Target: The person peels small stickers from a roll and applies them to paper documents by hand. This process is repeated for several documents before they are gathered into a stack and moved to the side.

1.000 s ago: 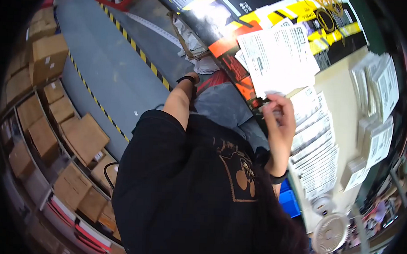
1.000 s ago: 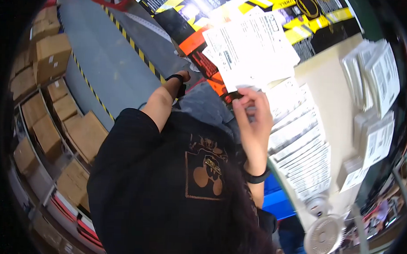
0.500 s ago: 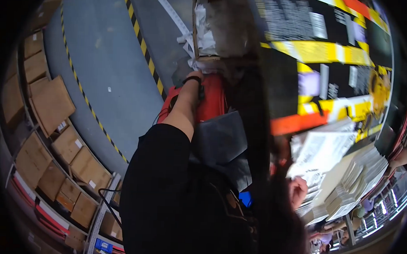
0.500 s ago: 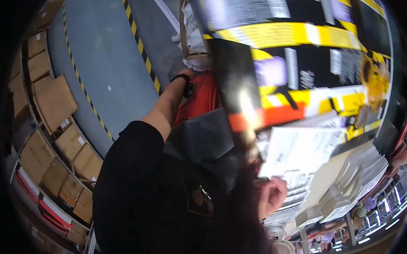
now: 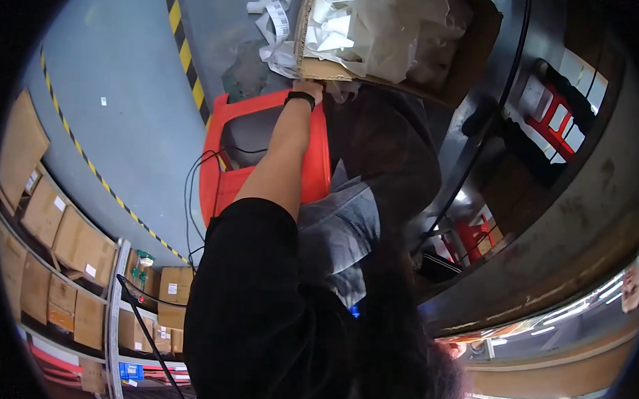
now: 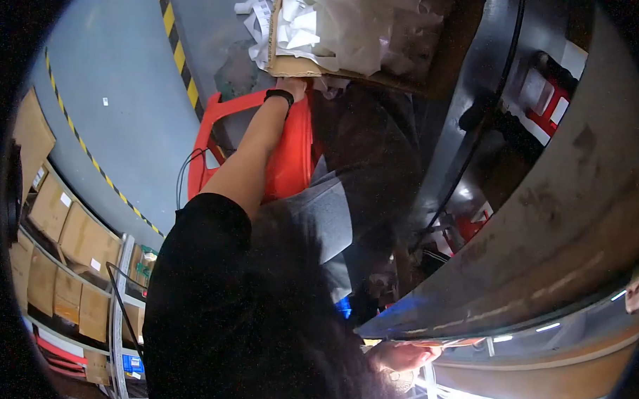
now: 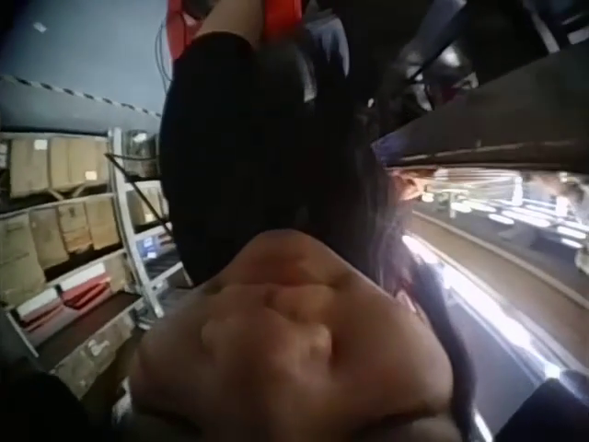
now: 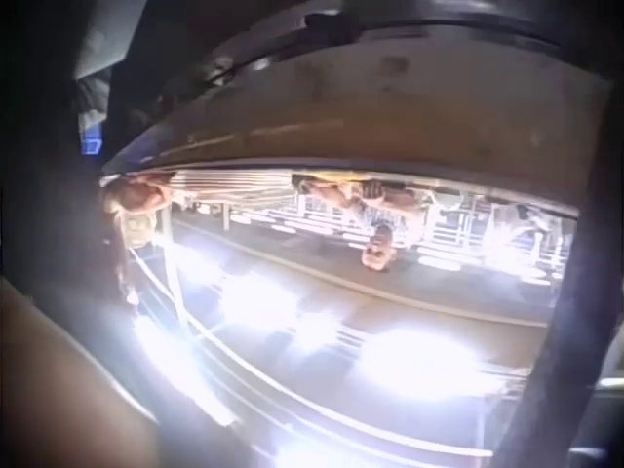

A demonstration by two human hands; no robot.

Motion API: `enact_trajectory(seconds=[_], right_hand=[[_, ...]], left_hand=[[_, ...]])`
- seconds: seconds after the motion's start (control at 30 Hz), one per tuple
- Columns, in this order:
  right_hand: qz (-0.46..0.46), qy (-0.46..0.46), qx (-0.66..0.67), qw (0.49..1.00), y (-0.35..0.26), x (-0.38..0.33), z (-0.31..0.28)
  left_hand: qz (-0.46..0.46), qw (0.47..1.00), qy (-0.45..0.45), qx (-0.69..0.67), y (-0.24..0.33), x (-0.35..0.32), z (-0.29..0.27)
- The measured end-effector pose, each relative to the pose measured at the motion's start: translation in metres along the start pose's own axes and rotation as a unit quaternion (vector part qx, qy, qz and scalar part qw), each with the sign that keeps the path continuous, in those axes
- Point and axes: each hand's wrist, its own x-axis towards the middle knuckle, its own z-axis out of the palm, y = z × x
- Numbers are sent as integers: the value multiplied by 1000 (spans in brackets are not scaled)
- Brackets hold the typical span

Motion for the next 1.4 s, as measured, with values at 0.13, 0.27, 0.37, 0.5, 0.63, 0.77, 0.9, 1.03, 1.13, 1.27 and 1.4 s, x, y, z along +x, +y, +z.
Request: enact_trajectory(seconds=[0.13, 0.27, 0.37, 0.5, 0.63, 0.77, 0.9, 1.03, 1.13, 1.27, 1.4], right_hand=[[20, 4, -5, 1000, 17, 14, -7], [46, 20, -6, 999, 39, 27, -16], [73, 39, -7, 997, 52, 27, -20], [121, 72, -3, 990, 62, 6, -28], [177, 86, 38, 980, 69, -7, -30], [228, 125, 64, 963, 71, -42, -37], [292, 191, 106, 931, 60, -84, -42], [110, 220, 75, 966, -29, -27, 38], [268, 99, 325, 901, -74, 2, 31], [178, 29, 339, 923, -66, 10, 32], [165, 46, 390, 905, -62, 10, 35]], left_hand=[[-31, 997, 8, -68, 10, 40, 37], [-67, 988, 25, -137, 33, 70, 71], [-88, 979, 35, -181, 48, 61, 91], [-116, 810, -468, -333, 33, 111, 11], [-6, 981, -68, -179, 23, 56, 73], [135, 986, -14, -95, 51, 6, 46], [295, 953, 28, -58, 60, -52, -34], [334, 918, -96, -190, 54, -160, -144], [438, 790, -211, -374, 57, -229, -240], [483, 731, -203, -437, 89, -340, -353], [611, 657, -191, -398, 140, -404, -407]])
